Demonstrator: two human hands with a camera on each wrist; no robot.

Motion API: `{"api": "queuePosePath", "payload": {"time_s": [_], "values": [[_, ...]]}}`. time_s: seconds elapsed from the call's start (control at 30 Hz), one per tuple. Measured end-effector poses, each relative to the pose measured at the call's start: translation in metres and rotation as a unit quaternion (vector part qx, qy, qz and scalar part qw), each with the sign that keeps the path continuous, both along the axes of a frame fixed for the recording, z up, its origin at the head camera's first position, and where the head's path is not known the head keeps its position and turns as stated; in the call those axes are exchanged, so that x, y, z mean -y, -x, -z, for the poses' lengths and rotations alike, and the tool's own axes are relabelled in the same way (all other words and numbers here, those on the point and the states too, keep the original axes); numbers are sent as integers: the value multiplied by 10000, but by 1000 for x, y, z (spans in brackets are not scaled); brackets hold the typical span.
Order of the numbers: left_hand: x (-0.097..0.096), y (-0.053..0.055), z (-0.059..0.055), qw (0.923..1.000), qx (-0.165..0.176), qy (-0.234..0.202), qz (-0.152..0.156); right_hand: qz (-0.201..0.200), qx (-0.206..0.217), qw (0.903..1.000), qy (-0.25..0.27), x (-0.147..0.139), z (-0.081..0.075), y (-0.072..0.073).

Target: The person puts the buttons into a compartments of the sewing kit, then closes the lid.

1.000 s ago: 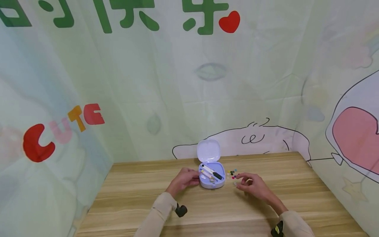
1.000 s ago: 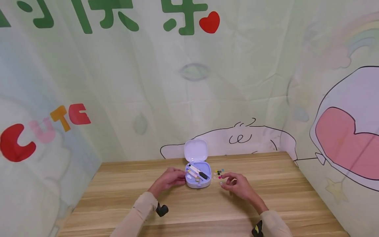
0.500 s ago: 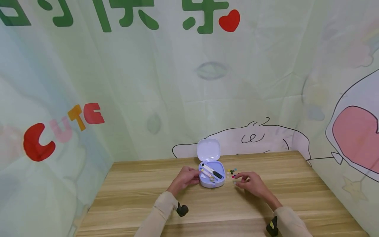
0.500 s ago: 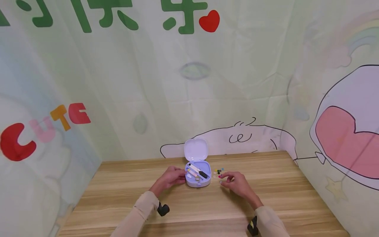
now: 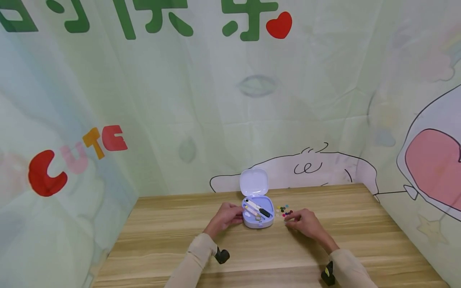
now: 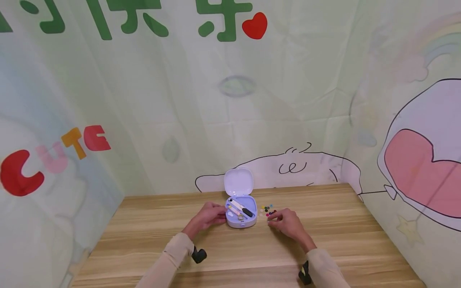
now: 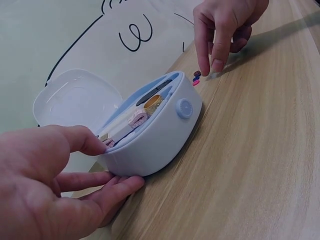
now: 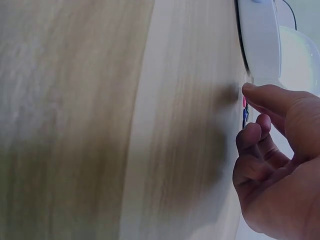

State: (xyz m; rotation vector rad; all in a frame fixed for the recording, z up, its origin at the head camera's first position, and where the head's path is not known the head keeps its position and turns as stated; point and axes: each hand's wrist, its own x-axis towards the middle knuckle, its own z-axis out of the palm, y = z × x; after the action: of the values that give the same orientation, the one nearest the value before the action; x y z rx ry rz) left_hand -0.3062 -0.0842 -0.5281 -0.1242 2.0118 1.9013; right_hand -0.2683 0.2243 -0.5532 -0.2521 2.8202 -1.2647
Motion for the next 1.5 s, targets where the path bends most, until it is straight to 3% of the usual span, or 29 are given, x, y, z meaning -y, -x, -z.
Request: {"api": "queuePosePath", "payload": {"time_s": [0.27, 0.9, 1.17, 1.5], "values": [[0, 0, 2, 10000, -2, -16, 18, 188, 15, 9998, -25, 2, 5, 2], [1, 1, 3, 10000, 35, 10, 37, 66, 174, 9996, 228, 5, 4, 4], [0, 0, 3, 10000, -17, 8, 54, -16, 140, 9995, 295, 0, 0, 1], [1, 1, 3, 9998, -75, -160, 46, 21, 444, 9970, 631, -2, -9, 6]]}}
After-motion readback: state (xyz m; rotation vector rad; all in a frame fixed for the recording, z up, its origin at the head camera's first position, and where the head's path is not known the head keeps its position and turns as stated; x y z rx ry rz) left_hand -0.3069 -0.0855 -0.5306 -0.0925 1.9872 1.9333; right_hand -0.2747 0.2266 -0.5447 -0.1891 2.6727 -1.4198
